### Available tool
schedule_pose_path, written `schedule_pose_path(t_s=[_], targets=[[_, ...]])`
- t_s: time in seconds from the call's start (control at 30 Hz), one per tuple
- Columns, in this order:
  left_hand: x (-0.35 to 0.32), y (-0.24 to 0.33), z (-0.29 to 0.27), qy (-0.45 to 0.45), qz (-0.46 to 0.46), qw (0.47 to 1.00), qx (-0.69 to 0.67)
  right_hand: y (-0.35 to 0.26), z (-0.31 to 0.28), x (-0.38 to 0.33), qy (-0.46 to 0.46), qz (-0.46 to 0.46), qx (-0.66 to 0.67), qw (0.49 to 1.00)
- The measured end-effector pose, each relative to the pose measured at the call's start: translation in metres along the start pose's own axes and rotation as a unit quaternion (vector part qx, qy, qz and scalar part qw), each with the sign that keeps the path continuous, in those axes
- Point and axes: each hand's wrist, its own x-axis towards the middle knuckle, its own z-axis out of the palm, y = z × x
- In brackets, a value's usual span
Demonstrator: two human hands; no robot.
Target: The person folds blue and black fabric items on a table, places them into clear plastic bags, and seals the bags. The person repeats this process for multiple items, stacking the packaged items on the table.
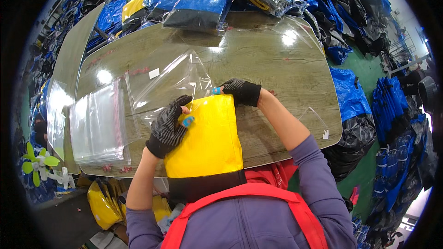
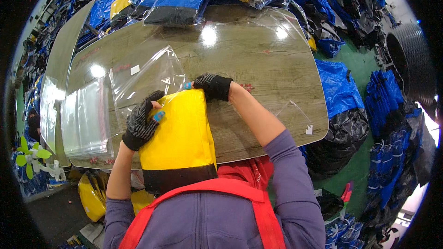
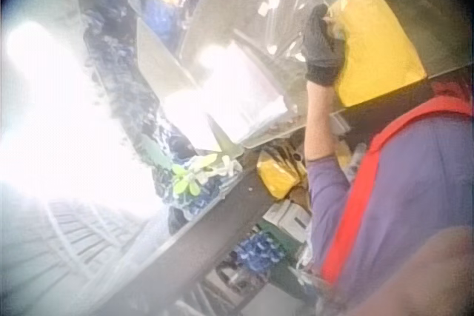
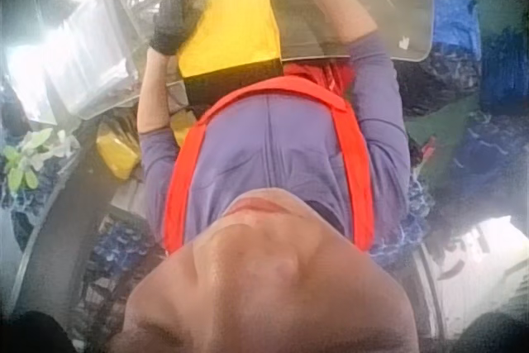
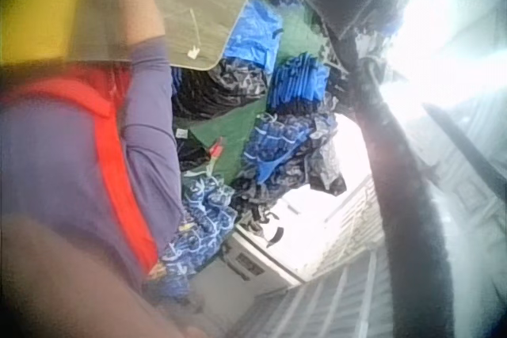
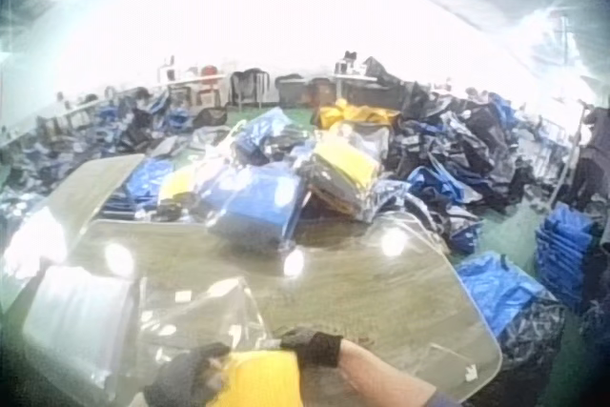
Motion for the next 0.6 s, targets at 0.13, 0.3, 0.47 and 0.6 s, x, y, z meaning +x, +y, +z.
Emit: schedule_pose_path(t_s=[0.13, 0.3, 0.47, 0.6], targets=[[-0.016, 0.004, 0.004, -0.039, -0.01, 0.995, 0.089, 0.007, 0.007, -0.039, 0.062, -0.06, -0.04, 0.995], [-0.036, -0.021, 0.029, 0.142, -0.045, 0.981, 0.124, 0.036, -0.002, -0.064, 0.047, -0.046, 0.025, 0.998], [-0.037, -0.062, 0.023, 0.277, -0.362, 0.839, -0.296, 0.074, 0.036, -0.067, 0.292, -0.236, -0.258, 0.89], [-0.039, -0.052, 0.002, 0.127, -0.347, 0.761, -0.532, 0.084, 0.06, -0.116, 0.215, -0.124, -0.297, 0.922]])
